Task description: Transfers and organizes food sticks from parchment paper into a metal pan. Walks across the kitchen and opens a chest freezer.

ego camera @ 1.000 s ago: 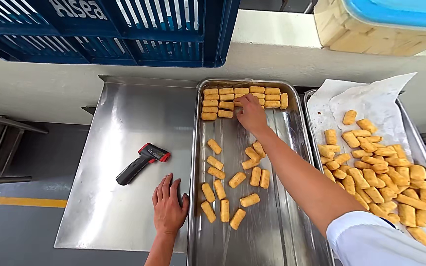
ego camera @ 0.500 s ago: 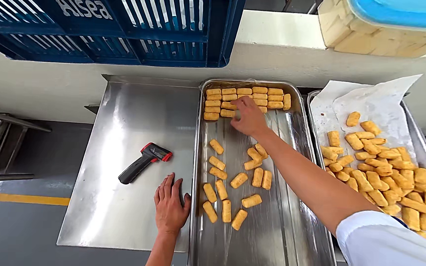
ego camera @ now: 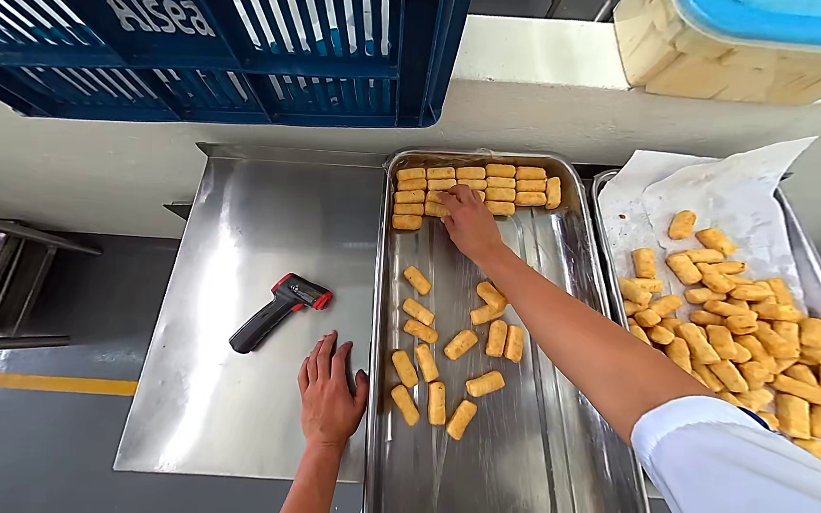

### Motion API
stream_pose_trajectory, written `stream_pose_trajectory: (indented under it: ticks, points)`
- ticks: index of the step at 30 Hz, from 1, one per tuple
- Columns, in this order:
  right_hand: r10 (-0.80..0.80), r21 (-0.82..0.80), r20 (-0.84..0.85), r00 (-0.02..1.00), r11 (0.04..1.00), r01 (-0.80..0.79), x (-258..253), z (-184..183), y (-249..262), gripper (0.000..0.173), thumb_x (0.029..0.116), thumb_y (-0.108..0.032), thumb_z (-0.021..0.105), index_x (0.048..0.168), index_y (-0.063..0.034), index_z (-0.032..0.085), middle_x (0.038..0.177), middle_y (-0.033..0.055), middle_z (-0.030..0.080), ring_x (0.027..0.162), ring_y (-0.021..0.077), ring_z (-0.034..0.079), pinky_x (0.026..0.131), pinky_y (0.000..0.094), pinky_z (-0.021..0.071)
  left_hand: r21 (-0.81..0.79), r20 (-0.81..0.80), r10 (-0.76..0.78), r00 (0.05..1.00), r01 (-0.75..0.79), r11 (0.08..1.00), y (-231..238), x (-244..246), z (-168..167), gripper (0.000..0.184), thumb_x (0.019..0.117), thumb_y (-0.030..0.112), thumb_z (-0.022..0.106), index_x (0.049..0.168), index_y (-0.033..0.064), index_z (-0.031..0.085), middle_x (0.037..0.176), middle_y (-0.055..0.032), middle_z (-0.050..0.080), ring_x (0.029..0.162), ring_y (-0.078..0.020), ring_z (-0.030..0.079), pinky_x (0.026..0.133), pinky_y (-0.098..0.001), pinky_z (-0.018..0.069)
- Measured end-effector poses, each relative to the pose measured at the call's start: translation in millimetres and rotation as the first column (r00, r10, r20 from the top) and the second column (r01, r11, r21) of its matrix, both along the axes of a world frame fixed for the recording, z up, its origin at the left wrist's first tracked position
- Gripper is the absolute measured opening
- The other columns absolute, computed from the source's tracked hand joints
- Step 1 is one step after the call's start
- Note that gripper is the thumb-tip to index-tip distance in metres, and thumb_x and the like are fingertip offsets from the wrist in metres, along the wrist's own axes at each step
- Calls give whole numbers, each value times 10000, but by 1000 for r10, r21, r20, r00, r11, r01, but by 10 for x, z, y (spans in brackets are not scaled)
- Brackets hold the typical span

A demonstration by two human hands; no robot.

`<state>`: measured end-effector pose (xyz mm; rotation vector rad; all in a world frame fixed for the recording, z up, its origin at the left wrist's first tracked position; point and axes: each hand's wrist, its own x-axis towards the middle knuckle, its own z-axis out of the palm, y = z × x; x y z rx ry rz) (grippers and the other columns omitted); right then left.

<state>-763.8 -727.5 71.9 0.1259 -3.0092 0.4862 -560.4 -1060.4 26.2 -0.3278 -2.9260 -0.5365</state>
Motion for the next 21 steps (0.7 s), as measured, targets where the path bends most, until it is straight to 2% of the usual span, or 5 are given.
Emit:
stream_pose_trajectory:
  ticks: [6, 12, 15, 18, 21]
  points:
    - [68, -8, -63, 996, 998, -69, 19, -86, 63, 375, 996, -14, 595, 1370, -22, 620, 1414, 220, 567, 1252, 445, 568, 1024, 521, 509, -1, 2, 1, 1000, -1, 1000, 7, -8, -4, 556, 944, 437, 383, 1251, 105, 706, 1443, -159, 596, 1369, -366, 531, 1125, -558, 368]
    - [-9, -93, 32, 999, 996, 12, 46, 4, 48, 491, 962, -48, 653, 1445, -50, 565, 1495, 188, 521, 1330, 424, 524, 1060, 533, 483, 0, 2, -3, 1000, 3, 1000, 3, 3, 2, 554, 947, 436, 384, 1248, 100, 706, 1448, -156, 593, 1369, -362, 532, 1127, -560, 366]
    - [-89, -67, -7, 996, 994, 88, 111, 157, 196, 415, 934, -43, 628, 1348, -68, 642, 1418, 172, 585, 1290, 404, 568, 960, 567, 534, 3, 4, -2, 1000, 2, 1000, 5, -8, 13, 554, 949, 439, 386, 1249, 99, 706, 1448, -157, 593, 1370, -367, 531, 1125, -566, 369]
    - [-113, -10, -36, 993, 994, 112, 50, 138, 420, 326, 968, -56, 616, 1287, -60, 681, 1341, 194, 623, 1258, 428, 574, 966, 581, 516, 3, 4, -2, 1000, 2, 1000, 1, 15, 9, 546, 944, 433, 389, 1237, 102, 710, 1440, -157, 599, 1368, -360, 533, 1125, -560, 369]
    - [-52, 41, -36, 998, 998, 53, -49, 84, 544, 267, 989, -70, 628, 1245, -50, 704, 1271, 214, 648, 1222, 447, 586, 962, 597, 505, 0, 1, 1, 1000, -1, 1000, 7, 4, 3, 557, 948, 437, 376, 1246, 101, 707, 1446, -157, 594, 1371, -360, 530, 1130, -557, 365]
